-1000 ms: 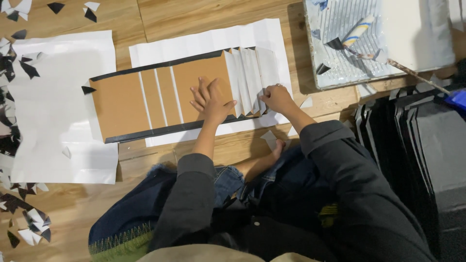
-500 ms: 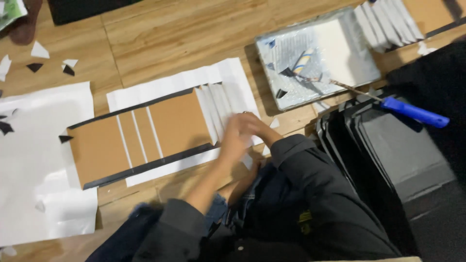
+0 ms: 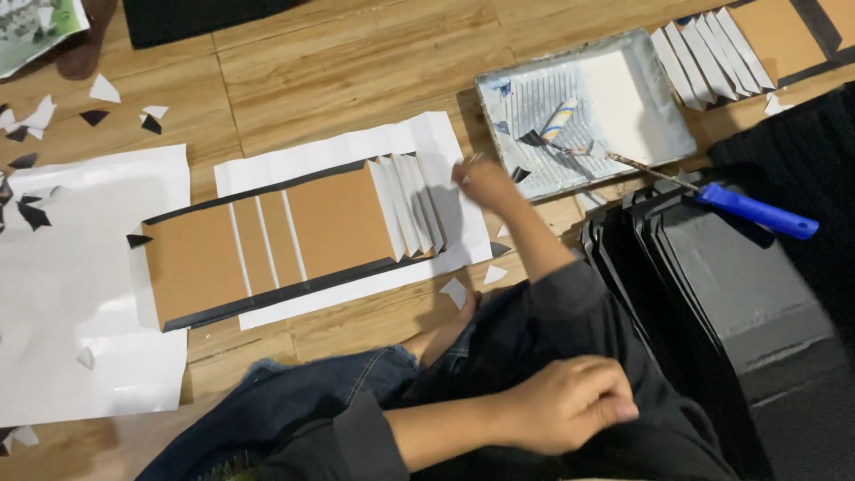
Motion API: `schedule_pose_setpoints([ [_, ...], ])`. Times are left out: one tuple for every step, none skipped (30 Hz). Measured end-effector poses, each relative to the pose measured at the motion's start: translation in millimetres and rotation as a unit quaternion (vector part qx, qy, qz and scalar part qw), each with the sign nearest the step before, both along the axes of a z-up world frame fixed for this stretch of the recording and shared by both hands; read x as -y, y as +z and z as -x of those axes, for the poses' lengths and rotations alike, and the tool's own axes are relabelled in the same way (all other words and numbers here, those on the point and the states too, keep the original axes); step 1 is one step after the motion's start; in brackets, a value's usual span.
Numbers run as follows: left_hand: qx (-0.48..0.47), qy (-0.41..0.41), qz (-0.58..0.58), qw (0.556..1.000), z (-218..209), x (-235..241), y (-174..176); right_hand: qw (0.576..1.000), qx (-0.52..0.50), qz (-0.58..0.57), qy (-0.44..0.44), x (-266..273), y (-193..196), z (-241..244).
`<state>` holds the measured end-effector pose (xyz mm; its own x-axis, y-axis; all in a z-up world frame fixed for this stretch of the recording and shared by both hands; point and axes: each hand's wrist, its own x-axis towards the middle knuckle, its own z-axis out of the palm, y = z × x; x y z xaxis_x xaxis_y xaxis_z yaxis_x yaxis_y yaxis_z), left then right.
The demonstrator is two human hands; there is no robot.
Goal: The person sits on the floor and folds a piece of white paper into an accordion shape on a cardboard template. They use a blue-handled roller to press the folds and then place a black sheet of paper on the floor.
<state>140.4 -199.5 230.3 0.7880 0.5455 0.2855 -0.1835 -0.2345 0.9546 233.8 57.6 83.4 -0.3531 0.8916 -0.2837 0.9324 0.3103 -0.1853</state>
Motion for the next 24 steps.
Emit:
schedule_pose_setpoints([
  [0.01, -0.038, 0.026, 0.999, 4, 4, 5, 0.977, -0.154, -0.023, -0.148, -11, -2, -12],
  [0.021, -0.077, 0.051, 0.996, 7, 8, 10, 0.908, -0.299, -0.043, -0.291, -22, -5, -24],
  [0.021, -0.079, 0.054, 0.995, 9, 8, 10, 0.907, -0.298, -0.042, -0.294, -19, 33, -29],
  [0.028, -0.088, 0.046, 0.995, 10, 8, 11, 0.648, -0.666, 0.016, -0.369, -16, 71, -35],
  [0.036, -0.095, 0.032, 0.994, 11, 5, 13, 0.254, -0.894, 0.065, -0.363, -17, 113, -40],
  [0.037, -0.097, 0.03, 0.994, 16, 1, 17, 0.255, -0.895, 0.063, -0.362, -11, 136, -45],
  [0.008, -0.113, 0.017, 0.993, 21, -3, 21, 0.268, -0.894, 0.045, -0.355, -5, 158, -48],
  [-0.02, -0.13, 0.004, 0.991, 27, -7, 26, 0.281, -0.894, 0.027, -0.348, 2, 181, -52],
  [-0.019, -0.13, 0.002, 0.991, 38, -10, 26, 0.282, -0.894, 0.026, -0.347, 17, 199, -46],
  [-0.066, -0.135, -0.066, 0.986, 48, -14, 26, 0.376, -0.865, 0.038, -0.33, 33, 217, -41],
  [-0.113, -0.14, -0.132, 0.975, 58, -17, 26, 0.466, -0.827, 0.05, -0.312, 49, 235, -35],
  [-0.112, -0.14, -0.133, 0.975, 70, -25, 33, 0.467, -0.826, 0.048, -0.312, 68, 239, -32],
  [-0.282, -0.135, -0.12, 0.942, 83, -32, 40, 0.561, -0.774, 0.091, -0.278, 87, 242, -28],
  [-0.444, -0.128, -0.104, 0.881, 95, -40, 47, 0.648, -0.711, 0.133, -0.241, 106, 245, -24],
  [-0.445, -0.127, -0.104, 0.88, 110, -42, 38, 0.647, -0.711, 0.134, -0.239, 115, 220, -28],
  [-0.542, -0.108, -0.084, 0.829, 125, -44, 29, 0.671, -0.695, 0.186, -0.176, 124, 194, -31],
  [-0.631, -0.086, -0.064, 0.768, 140, -46, 19, 0.691, -0.674, 0.236, -0.111, 133, 169, -35],
  [-0.632, -0.085, -0.065, 0.768, 149, -42, 8, 0.691, -0.674, 0.236, -0.109, 141, 147, -29],
  [-0.709, -0.142, -0.029, 0.69, 158, -36, -4, 0.705, -0.63, 0.27, -0.183, 149, 124, -23],
  [-0.775, -0.196, 0.007, 0.601, 167, -31, -16, 0.713, -0.579, 0.303, -0.254, 158, 101, -16],
  [-0.775, -0.197, 0.007, 0.6, 165, -22, -20, 0.712, -0.579, 0.303, -0.255, 163, 89, -10],
  [-0.768, -0.201, 0.014, 0.608, 163, -14, -24, 0.731, -0.546, 0.319, -0.257, 169, 77, -3],
  [-0.761, -0.206, 0.022, 0.615, 161, -5, -28, 0.748, -0.511, 0.335, -0.259, 175, 64, 4],
  [-0.76, -0.207, 0.022, 0.615, 156, -5, -22, 0.747, -0.511, 0.336, -0.26, 177, 64, 11],
])
